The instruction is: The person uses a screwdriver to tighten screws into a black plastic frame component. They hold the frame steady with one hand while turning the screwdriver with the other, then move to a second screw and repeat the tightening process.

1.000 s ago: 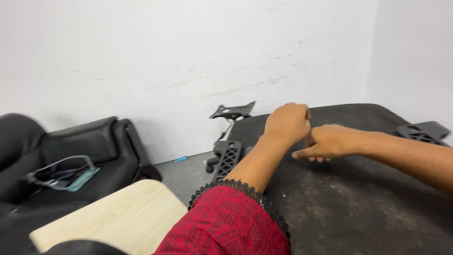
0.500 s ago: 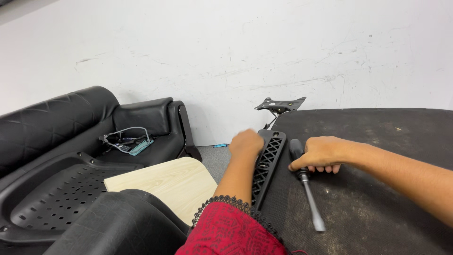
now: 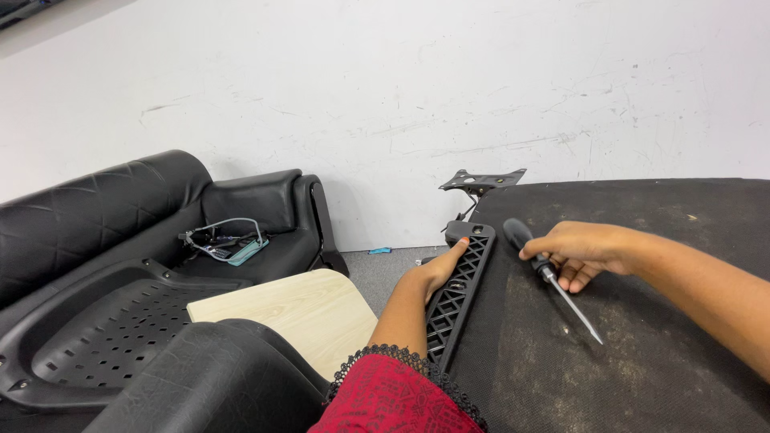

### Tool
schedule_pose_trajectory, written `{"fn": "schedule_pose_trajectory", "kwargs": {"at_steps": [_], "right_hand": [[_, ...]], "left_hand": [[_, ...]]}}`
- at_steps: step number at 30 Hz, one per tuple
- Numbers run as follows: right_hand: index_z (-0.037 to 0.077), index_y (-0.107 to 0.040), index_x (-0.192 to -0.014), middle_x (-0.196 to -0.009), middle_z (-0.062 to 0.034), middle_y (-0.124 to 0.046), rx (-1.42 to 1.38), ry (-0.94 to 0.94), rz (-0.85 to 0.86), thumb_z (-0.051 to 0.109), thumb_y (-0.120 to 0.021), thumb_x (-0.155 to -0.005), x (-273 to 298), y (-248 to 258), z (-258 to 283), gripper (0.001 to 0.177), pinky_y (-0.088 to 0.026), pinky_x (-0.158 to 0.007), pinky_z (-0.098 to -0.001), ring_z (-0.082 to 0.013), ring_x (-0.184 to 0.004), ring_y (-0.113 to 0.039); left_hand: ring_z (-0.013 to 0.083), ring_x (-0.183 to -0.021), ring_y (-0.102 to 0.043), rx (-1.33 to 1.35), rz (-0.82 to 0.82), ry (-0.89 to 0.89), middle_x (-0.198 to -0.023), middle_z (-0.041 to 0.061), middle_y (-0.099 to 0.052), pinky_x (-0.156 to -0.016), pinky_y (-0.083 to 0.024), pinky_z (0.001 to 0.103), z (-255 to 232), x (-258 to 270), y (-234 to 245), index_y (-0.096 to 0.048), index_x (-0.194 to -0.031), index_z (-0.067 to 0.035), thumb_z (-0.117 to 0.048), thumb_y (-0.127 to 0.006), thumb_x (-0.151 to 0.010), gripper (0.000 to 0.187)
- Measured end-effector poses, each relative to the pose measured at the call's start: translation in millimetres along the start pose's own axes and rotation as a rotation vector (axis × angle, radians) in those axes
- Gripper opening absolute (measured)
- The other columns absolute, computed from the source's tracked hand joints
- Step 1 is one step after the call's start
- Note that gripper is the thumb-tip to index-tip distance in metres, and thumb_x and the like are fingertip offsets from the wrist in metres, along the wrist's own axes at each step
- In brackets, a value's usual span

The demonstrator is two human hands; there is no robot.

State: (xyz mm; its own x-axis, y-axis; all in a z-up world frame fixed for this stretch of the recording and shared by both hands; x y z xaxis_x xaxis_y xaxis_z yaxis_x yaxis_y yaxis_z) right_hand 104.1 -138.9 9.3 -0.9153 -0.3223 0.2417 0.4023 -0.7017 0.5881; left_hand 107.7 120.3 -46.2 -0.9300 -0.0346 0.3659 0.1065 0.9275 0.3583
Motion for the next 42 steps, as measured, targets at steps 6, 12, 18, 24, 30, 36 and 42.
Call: {"fn": "schedule_pose_trajectory", "kwargs": {"at_steps": [6,12,18,24,30,36,42], "right_hand": [[-0.009,-0.068,-0.096,-0.075,-0.0161,-0.066,-0.247,0.100,-0.076,0.030,-0.061,-0.095,-6,18,3,0.040,-0.034,-0.035,-0.0231,-0.0129,-0.045,-0.045],[-0.011,-0.062,-0.099,-0.087,-0.0227,-0.070,-0.497,0.199,-0.223,0.020,-0.060,-0.097,-1,26,17,0.031,-0.058,-0.058,-0.0262,-0.0196,-0.063,-0.066],[-0.008,-0.064,-0.102,-0.089,-0.0193,-0.069,-0.510,0.271,-0.278,0.012,-0.068,-0.091,7,17,18,0.023,-0.063,-0.071,-0.0256,-0.0199,-0.073,-0.071],[-0.006,-0.062,-0.106,-0.088,-0.0178,-0.069,-0.475,0.408,-0.404,0.018,-0.064,-0.096,7,22,28,0.027,-0.063,-0.074,-0.0307,-0.0212,-0.075,-0.071],[-0.004,-0.062,-0.109,-0.096,-0.0175,-0.072,-0.319,0.475,-0.541,0.020,-0.067,-0.096,-6,21,66,0.027,-0.063,-0.077,-0.0319,-0.0210,-0.083,-0.073],[-0.002,-0.061,-0.109,-0.097,-0.0224,-0.074,-0.209,0.550,-0.505,0.018,-0.066,-0.095,-7,16,99,0.025,-0.063,-0.079,-0.0320,-0.0259,-0.086,-0.076],[-0.001,-0.056,-0.115,-0.103,-0.0247,-0.072,-0.083,0.539,-0.447,0.020,-0.070,-0.091,-4,3,109,0.035,-0.064,-0.081,-0.0371,-0.0293,-0.090,-0.077]], "left_hand": [[0.0374,-0.141,-0.046,0.004,0.001,0.001,-0.152,0.021,-0.049,-0.109,-0.037,0.057,10,29,-9,-0.052,-0.147,-0.009,-0.071,-0.048,-0.085,0.088],[0.0374,-0.144,-0.044,-0.010,-0.045,0.034,-0.155,0.020,-0.047,-0.110,-0.036,0.060,13,48,-9,-0.051,-0.150,-0.012,-0.075,-0.049,-0.081,0.094],[0.0362,-0.139,-0.050,-0.039,-0.048,0.043,-0.151,0.020,-0.051,-0.106,-0.041,0.059,11,52,-6,-0.052,-0.149,-0.012,-0.076,-0.048,-0.082,0.093],[0.0346,-0.127,-0.064,-0.017,-0.029,-0.005,-0.139,0.020,-0.065,-0.100,-0.047,0.053,8,37,-2,-0.057,-0.143,-0.007,-0.065,-0.047,-0.082,0.085],[0.0393,-0.136,-0.052,-0.217,-0.230,-0.224,-0.146,0.027,-0.051,-0.111,-0.039,0.047,1,31,-10,-0.041,-0.152,0.001,-0.063,-0.058,-0.082,0.096],[0.0393,-0.131,-0.058,-0.312,-0.226,-0.193,-0.141,0.027,-0.057,-0.108,-0.045,0.045,-5,55,-17,-0.044,-0.148,0.002,-0.062,-0.076,-0.063,0.111],[0.0388,-0.130,-0.058,-0.463,-0.285,-0.175,-0.140,0.026,-0.058,-0.105,-0.049,0.046,-11,54,-20,-0.045,-0.147,0.003,-0.057,-0.075,-0.067,0.104]]}}
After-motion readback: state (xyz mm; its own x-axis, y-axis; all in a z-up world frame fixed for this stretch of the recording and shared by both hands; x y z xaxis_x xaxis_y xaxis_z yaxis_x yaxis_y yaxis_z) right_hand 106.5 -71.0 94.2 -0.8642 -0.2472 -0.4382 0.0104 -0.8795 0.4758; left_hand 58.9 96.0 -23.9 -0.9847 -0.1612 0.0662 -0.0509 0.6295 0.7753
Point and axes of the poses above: each hand's wrist, its own x-axis away from the middle knuckle, its own y-axis out of the back of the hand, z = x × y, the point moved 1 cm from there along -x, towards the middle knuckle
